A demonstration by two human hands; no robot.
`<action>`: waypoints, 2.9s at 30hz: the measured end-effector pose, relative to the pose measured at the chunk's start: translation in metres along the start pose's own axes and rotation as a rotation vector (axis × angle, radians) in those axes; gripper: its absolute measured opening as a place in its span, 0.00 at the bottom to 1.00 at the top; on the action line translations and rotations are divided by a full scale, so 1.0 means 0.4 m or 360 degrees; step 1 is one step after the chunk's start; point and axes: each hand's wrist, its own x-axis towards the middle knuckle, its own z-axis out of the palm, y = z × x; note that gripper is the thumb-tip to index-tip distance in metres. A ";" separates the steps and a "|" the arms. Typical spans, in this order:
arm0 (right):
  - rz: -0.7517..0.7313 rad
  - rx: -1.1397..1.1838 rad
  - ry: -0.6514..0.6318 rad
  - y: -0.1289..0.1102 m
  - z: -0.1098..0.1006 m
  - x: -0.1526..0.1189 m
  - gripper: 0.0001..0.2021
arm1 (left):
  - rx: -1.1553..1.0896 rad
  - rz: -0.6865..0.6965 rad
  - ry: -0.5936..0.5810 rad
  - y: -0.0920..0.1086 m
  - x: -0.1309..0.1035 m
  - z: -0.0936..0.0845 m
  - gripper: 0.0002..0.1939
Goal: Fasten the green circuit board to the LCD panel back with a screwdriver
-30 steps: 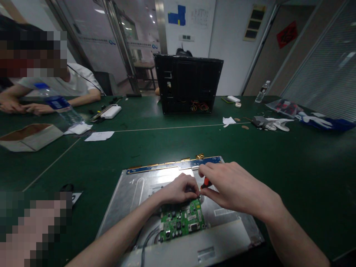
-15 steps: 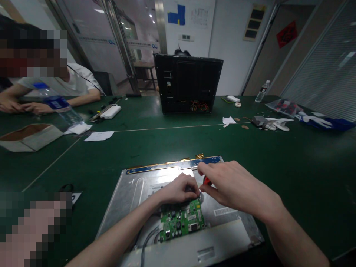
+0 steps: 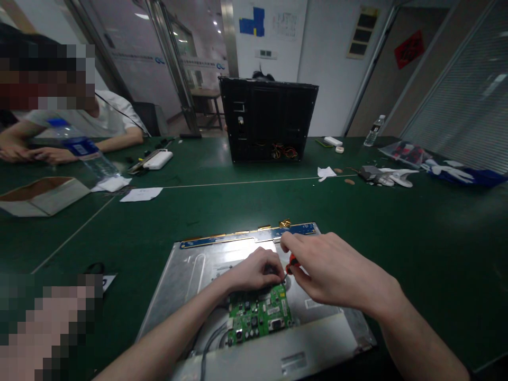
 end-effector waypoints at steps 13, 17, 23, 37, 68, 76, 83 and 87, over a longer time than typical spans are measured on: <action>-0.0047 0.0021 0.0057 0.005 0.005 -0.001 0.05 | -0.0013 0.0000 -0.0004 0.000 0.000 0.000 0.03; -0.0054 0.0005 0.0056 0.003 0.006 0.001 0.06 | -0.0031 -0.0012 0.0028 0.001 -0.002 0.003 0.03; 0.0061 -0.0021 0.0040 0.000 0.003 0.011 0.04 | 0.0021 -0.0056 0.0035 -0.004 -0.002 0.003 0.02; -0.0009 0.0009 0.0039 -0.002 0.005 0.007 0.07 | 0.0014 -0.0020 0.0050 -0.006 -0.004 0.003 0.03; -0.0063 0.0058 0.0025 -0.001 -0.001 0.000 0.08 | 0.0088 -0.0018 0.0015 -0.004 -0.003 0.002 0.04; 0.0023 -0.0029 0.0060 -0.004 0.005 0.008 0.08 | 0.0033 -0.0028 0.0011 -0.003 -0.002 0.000 0.02; 0.0105 -0.0078 0.0052 -0.005 0.003 0.012 0.08 | 0.0000 -0.0055 0.0015 -0.007 -0.002 0.001 0.05; 0.0176 -0.0141 0.0061 -0.005 0.003 0.018 0.08 | 0.0003 -0.0063 0.0038 -0.004 -0.003 0.001 0.03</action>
